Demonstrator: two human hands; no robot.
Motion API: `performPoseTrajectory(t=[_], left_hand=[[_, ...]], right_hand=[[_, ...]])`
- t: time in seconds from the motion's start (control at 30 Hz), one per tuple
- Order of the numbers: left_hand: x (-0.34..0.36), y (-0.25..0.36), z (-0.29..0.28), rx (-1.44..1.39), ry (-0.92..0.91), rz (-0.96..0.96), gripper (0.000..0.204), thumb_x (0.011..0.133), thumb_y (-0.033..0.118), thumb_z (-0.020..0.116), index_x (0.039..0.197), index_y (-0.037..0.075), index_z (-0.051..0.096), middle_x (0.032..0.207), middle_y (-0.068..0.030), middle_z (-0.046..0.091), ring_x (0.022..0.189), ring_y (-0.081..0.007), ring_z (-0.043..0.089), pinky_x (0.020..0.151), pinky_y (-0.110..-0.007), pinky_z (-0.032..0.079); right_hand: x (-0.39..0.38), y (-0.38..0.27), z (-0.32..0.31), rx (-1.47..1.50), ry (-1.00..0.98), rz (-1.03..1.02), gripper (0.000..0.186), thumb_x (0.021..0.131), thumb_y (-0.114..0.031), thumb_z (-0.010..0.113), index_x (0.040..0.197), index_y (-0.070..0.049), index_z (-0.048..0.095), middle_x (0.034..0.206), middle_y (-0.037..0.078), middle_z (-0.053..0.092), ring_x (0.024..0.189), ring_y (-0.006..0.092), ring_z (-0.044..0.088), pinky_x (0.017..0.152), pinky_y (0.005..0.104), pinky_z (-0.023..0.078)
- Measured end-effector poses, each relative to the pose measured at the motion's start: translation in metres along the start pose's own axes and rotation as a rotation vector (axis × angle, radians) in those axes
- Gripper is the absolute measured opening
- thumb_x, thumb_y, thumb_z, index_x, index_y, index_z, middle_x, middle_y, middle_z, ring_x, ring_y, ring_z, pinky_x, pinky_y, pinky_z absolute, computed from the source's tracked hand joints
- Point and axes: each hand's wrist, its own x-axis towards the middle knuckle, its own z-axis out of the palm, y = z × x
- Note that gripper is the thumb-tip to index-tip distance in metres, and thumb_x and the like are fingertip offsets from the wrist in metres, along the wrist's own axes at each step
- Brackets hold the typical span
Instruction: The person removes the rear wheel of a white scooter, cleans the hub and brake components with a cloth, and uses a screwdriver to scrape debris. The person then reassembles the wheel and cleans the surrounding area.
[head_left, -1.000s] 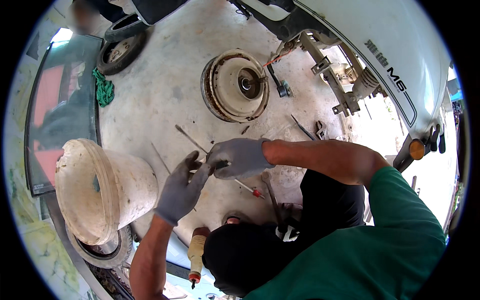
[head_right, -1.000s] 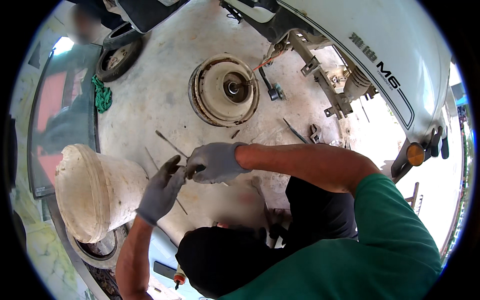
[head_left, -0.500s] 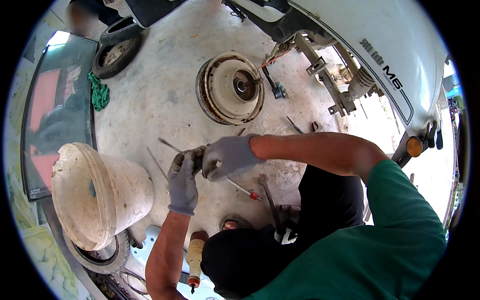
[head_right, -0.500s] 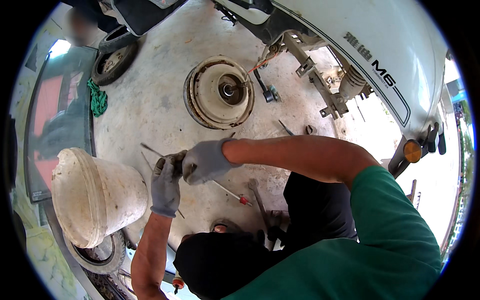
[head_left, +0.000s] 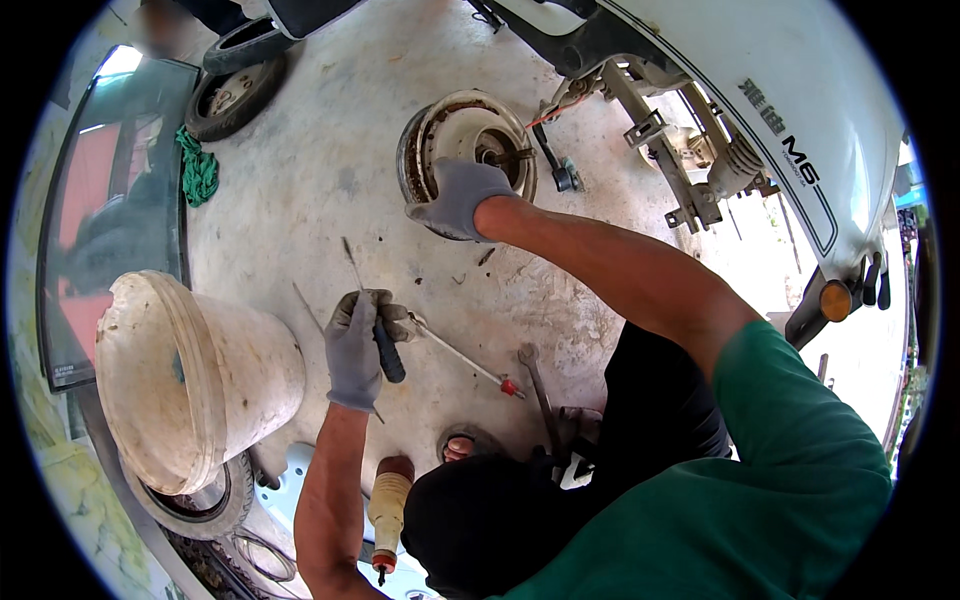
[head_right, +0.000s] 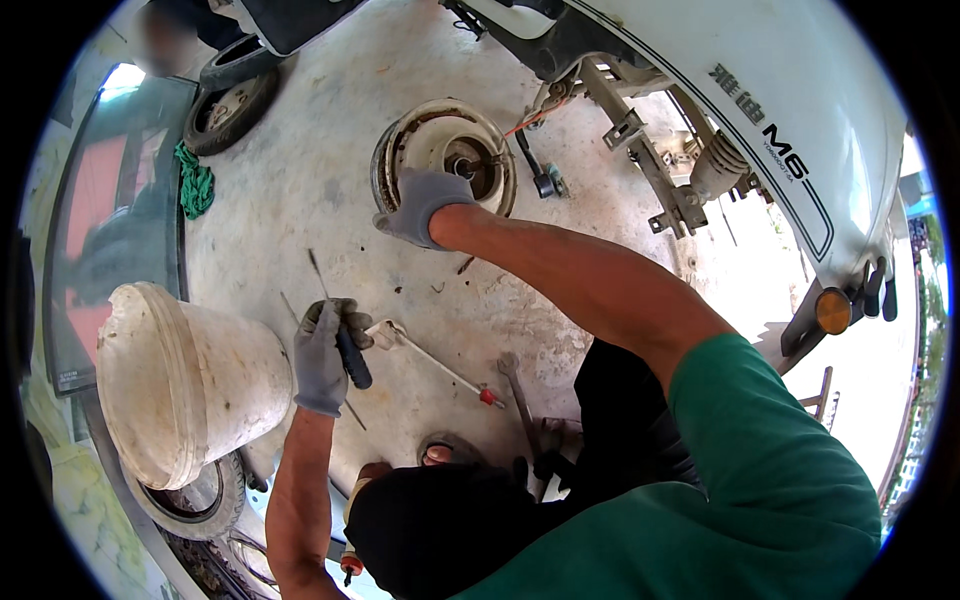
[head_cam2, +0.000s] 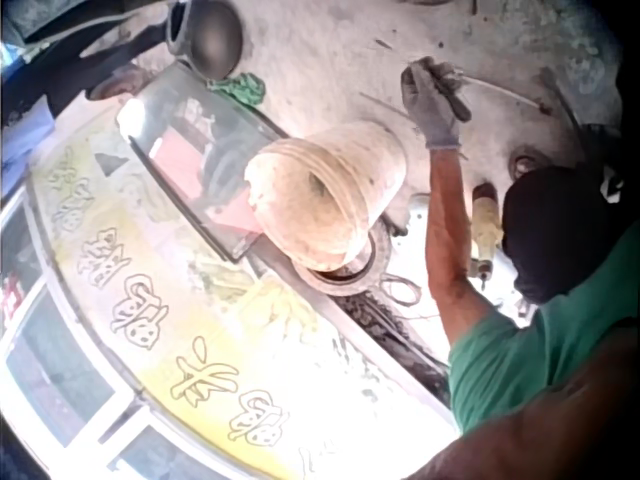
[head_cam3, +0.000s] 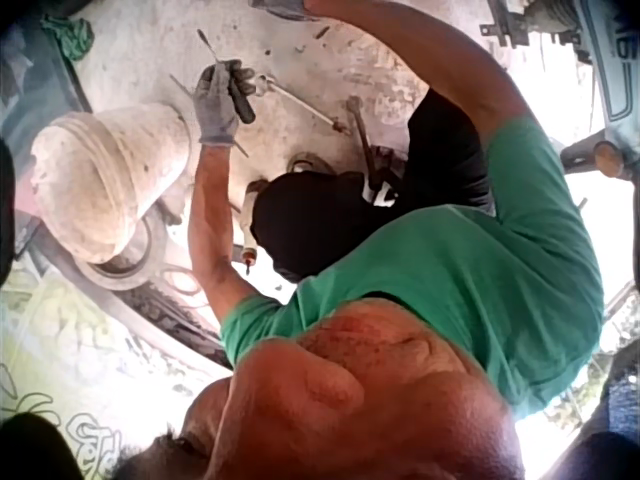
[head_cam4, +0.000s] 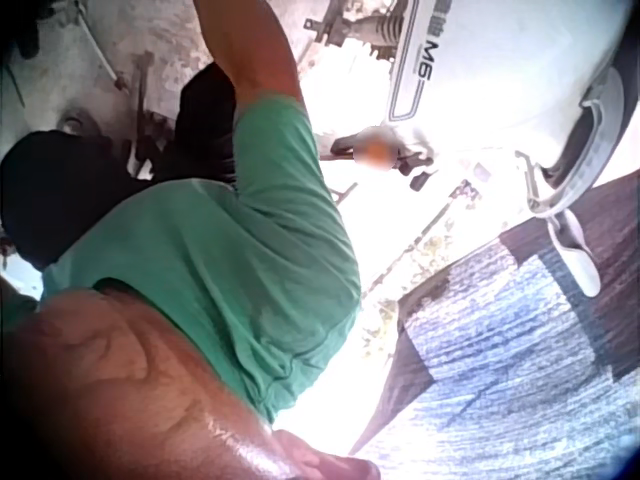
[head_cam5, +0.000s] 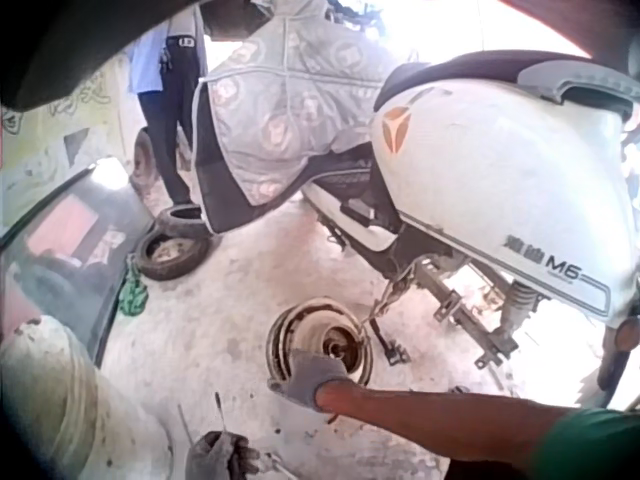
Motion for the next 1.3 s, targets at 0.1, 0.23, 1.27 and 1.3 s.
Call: performPoseTrajectory(t=[0.1, 0.23, 1.27, 1.3], left_hand=[[0.005, -0.018, 0.004, 0.11, -0.018, -0.13, 0.027, 0.106, 0.023, 0.05, 0.115, 0.0, 0.064, 0.085, -0.0088, 0.071, 0.056, -0.0107, 0.062, 0.056, -0.026, 0.054], [0.009, -0.03, 0.004, 0.061, -0.072, -0.245, 0.028, 0.104, 0.017, 0.051, 0.124, 0.001, 0.06, 0.085, -0.007, 0.066, 0.059, -0.0102, 0.059, 0.058, -0.026, 0.053], [0.022, -0.078, 0.028, 1.016, -0.198, 0.459, 0.053, 0.096, 0.017, 0.057, 0.147, 0.013, 0.047, 0.099, -0.0162, 0.064, 0.085, -0.035, 0.066, 0.07, -0.045, 0.054], [0.023, -0.077, 0.03, 1.041, -0.204, 0.48, 0.052, 0.096, 0.017, 0.057, 0.147, 0.014, 0.046, 0.099, -0.0157, 0.064, 0.083, -0.0349, 0.066, 0.07, -0.045, 0.053]], right_hand=[[0.017, 0.009, 0.02, -0.104, 0.011, -0.003, 0.05, 0.085, -0.042, 0.062, 0.115, -0.002, 0.065, 0.102, 0.02, 0.073, 0.097, 0.0378, 0.071, 0.082, 0.045, 0.056], [0.024, 0.003, 0.029, -0.133, -0.033, -0.045, 0.035, 0.088, -0.033, 0.057, 0.107, -0.006, 0.07, 0.099, 0.018, 0.074, 0.092, 0.0391, 0.072, 0.08, 0.0461, 0.056], [-0.006, 0.095, 0.02, -0.064, 0.522, -0.28, 0.035, 0.086, -0.031, 0.067, 0.109, -0.005, 0.064, 0.108, 0.017, 0.063, 0.105, 0.0371, 0.06, 0.088, 0.0478, 0.052], [-0.006, 0.1, 0.026, -0.222, 0.528, -0.373, 0.04, 0.085, -0.028, 0.066, 0.112, 0.0, 0.063, 0.12, 0.021, 0.058, 0.117, 0.0386, 0.054, 0.094, 0.0476, 0.05]])
